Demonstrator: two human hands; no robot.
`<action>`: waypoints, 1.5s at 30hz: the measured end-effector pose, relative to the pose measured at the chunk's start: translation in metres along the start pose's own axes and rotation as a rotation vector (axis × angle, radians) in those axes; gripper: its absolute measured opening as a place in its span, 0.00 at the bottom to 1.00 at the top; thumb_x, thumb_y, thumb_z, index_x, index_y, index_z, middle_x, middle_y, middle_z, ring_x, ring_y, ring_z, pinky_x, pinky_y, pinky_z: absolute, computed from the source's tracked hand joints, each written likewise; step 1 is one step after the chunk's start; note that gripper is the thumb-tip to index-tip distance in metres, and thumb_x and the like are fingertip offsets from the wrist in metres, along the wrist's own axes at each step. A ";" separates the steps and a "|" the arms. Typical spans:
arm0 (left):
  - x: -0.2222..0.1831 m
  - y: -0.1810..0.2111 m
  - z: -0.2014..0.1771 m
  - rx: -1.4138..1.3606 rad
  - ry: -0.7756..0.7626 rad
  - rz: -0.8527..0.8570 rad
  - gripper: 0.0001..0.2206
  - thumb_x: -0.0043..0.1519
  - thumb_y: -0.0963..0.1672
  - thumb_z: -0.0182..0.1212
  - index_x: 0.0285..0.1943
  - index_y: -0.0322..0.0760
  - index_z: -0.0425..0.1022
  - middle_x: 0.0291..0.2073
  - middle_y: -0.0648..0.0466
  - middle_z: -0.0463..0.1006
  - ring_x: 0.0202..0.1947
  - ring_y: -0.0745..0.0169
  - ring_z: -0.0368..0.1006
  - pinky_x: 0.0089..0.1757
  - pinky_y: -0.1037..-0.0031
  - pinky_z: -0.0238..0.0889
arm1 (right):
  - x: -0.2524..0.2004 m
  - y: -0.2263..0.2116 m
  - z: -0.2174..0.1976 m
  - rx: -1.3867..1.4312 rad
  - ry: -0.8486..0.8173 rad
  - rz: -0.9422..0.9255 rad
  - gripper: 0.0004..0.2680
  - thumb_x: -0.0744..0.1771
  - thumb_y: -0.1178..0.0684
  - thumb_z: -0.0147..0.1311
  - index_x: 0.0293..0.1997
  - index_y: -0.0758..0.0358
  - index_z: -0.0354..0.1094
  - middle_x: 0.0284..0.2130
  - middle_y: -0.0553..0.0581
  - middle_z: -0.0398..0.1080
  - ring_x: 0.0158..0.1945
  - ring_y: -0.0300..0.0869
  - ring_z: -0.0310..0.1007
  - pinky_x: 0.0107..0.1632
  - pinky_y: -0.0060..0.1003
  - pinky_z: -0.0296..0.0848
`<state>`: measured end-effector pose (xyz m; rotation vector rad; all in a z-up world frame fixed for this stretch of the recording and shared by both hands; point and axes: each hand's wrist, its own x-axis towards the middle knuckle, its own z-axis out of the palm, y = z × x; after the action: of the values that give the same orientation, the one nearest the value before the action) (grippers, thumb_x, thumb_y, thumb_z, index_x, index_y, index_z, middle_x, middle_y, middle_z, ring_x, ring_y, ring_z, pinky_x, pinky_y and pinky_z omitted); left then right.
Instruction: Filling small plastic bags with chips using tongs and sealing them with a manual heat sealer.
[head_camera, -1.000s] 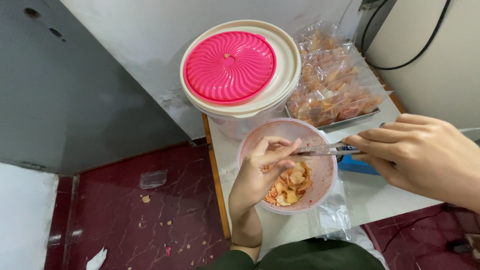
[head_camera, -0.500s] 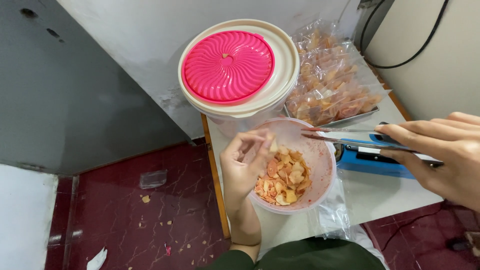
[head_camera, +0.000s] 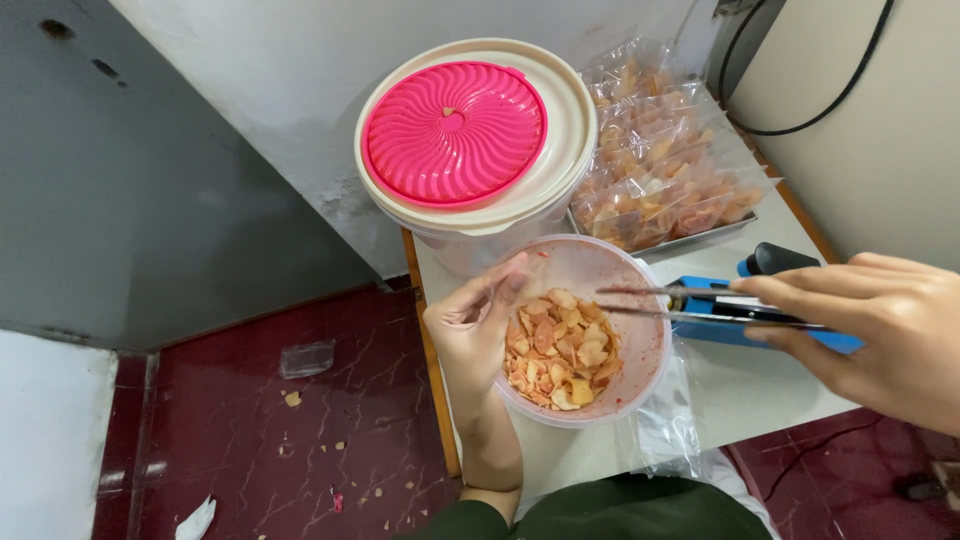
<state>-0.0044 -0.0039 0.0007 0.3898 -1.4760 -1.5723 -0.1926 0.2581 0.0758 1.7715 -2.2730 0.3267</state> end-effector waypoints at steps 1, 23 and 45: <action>0.000 -0.001 0.000 0.000 0.000 0.000 0.11 0.59 0.44 0.69 0.46 0.30 0.83 0.46 0.41 0.84 0.49 0.55 0.83 0.54 0.72 0.76 | 0.000 0.000 -0.004 0.000 0.000 0.000 0.16 0.63 0.42 0.58 0.56 0.49 0.74 0.39 0.40 0.79 0.32 0.39 0.77 0.38 0.36 0.73; -0.012 -0.012 0.003 0.430 -0.194 0.422 0.14 0.63 0.36 0.67 0.57 0.34 0.77 0.55 0.45 0.80 0.60 0.45 0.78 0.66 0.56 0.67 | 0.023 -0.017 -0.006 -0.034 0.126 0.009 0.15 0.65 0.44 0.61 0.56 0.56 0.76 0.44 0.46 0.79 0.30 0.43 0.72 0.40 0.38 0.73; -0.011 -0.012 0.004 0.306 -0.289 0.374 0.12 0.65 0.36 0.64 0.57 0.36 0.77 0.54 0.46 0.80 0.61 0.45 0.77 0.65 0.57 0.70 | 0.008 -0.010 -0.007 -0.037 0.111 0.091 0.13 0.65 0.48 0.61 0.55 0.54 0.78 0.46 0.46 0.80 0.36 0.40 0.78 0.39 0.37 0.70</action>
<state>-0.0063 0.0054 -0.0128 0.0486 -1.8957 -1.1405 -0.1845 0.2512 0.0853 1.5944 -2.2702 0.3876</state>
